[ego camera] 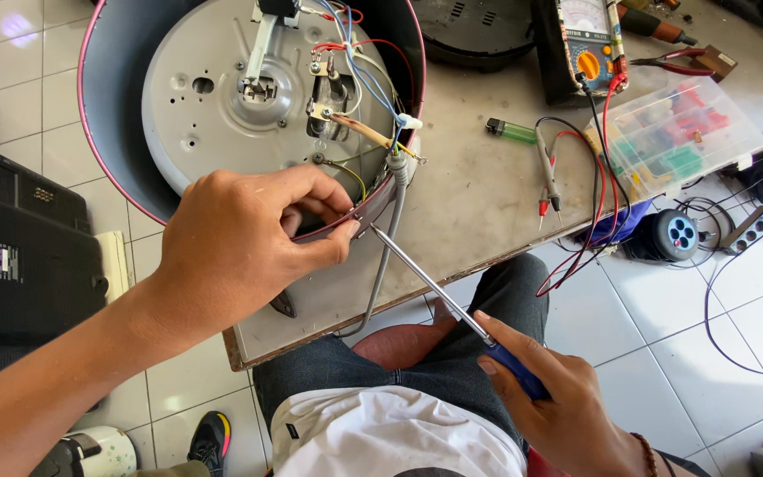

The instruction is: The person uses pliers to strip the insulation from a wire and then uses a screwdriver to tighten a screw on a small component attached to a circular device. They also use a multimeter to test the connections.

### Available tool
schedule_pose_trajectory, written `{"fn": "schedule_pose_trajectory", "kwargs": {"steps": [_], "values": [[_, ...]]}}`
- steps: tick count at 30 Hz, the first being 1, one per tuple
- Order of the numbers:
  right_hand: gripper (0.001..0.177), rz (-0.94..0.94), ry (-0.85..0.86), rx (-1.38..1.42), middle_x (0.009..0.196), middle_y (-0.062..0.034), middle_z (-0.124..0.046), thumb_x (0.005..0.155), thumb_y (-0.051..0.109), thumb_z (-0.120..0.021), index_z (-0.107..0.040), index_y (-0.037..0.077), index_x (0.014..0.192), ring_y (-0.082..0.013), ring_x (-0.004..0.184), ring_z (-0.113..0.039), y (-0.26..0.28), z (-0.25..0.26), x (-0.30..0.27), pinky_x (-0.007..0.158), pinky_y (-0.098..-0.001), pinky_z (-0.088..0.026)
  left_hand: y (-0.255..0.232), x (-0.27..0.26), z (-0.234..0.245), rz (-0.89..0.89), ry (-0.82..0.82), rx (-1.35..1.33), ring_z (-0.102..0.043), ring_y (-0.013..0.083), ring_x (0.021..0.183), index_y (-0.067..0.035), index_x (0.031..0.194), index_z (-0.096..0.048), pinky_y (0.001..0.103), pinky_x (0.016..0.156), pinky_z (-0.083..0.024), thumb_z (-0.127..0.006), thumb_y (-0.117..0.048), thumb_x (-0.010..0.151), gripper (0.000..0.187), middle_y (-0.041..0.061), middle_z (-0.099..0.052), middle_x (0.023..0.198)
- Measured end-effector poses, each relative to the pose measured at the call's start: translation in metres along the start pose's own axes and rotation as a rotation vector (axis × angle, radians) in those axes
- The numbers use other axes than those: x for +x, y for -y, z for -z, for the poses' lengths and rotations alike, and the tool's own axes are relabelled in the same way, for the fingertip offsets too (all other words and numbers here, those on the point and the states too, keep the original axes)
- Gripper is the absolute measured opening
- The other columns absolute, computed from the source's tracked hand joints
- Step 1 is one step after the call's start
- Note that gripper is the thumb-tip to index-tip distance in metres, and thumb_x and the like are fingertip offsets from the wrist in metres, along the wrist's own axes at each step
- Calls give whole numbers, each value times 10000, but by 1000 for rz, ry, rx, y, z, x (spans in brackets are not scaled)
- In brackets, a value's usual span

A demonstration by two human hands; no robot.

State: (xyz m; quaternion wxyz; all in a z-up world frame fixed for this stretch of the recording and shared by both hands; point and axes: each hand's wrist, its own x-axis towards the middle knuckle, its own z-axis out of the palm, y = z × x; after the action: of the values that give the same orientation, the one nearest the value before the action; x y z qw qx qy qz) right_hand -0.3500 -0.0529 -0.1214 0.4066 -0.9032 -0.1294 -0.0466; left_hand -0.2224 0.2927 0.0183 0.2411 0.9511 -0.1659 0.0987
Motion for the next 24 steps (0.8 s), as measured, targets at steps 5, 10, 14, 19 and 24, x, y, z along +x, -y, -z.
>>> {"fn": "schedule_pose_trajectory", "kwargs": {"steps": [5,10,14,19,24], "values": [[561,-67,54,26,574,-6,-506,1033,286,-787,-730,305,1590,-187,519,-315,6,-2,4,469,-324,-337,1,0,-2,-4,-5,11,-621,79,552,-322,1002,-847,349,624,-531,-886,-391,894,134,-214,-844,785],[561,-74,59,35,587,8,-515,1035,283,-786,-730,306,1593,-171,515,-320,8,-3,8,469,-309,-348,3,-1,-2,-12,-11,6,-614,85,540,-318,1003,-846,355,614,-526,-885,-386,901,129,-207,-832,762],[551,-55,23,25,608,17,-538,1030,303,-779,-740,284,1579,-160,532,-327,9,-1,7,470,-295,-381,4,-2,-4,-24,-34,18,-625,84,554,-319,998,-838,356,612,-530,-880,-397,906,128,-221,-837,791],[542,-70,10,8,611,13,-536,1013,294,-802,-763,297,1553,-171,559,-312,5,-1,9,477,-295,-367,3,-1,-2,9,-22,2,-635,87,571,-324,992,-838,358,630,-533,-887,-404,902,130,-213,-850,805],[532,-69,21,11,602,15,-525,1018,288,-793,-766,286,1549,-167,547,-304,11,1,12,467,-295,-349,3,-1,-2,-25,-33,-3,-620,95,564,-311,1004,-832,364,624,-528,-884,-398,923,130,-209,-856,829]]}}
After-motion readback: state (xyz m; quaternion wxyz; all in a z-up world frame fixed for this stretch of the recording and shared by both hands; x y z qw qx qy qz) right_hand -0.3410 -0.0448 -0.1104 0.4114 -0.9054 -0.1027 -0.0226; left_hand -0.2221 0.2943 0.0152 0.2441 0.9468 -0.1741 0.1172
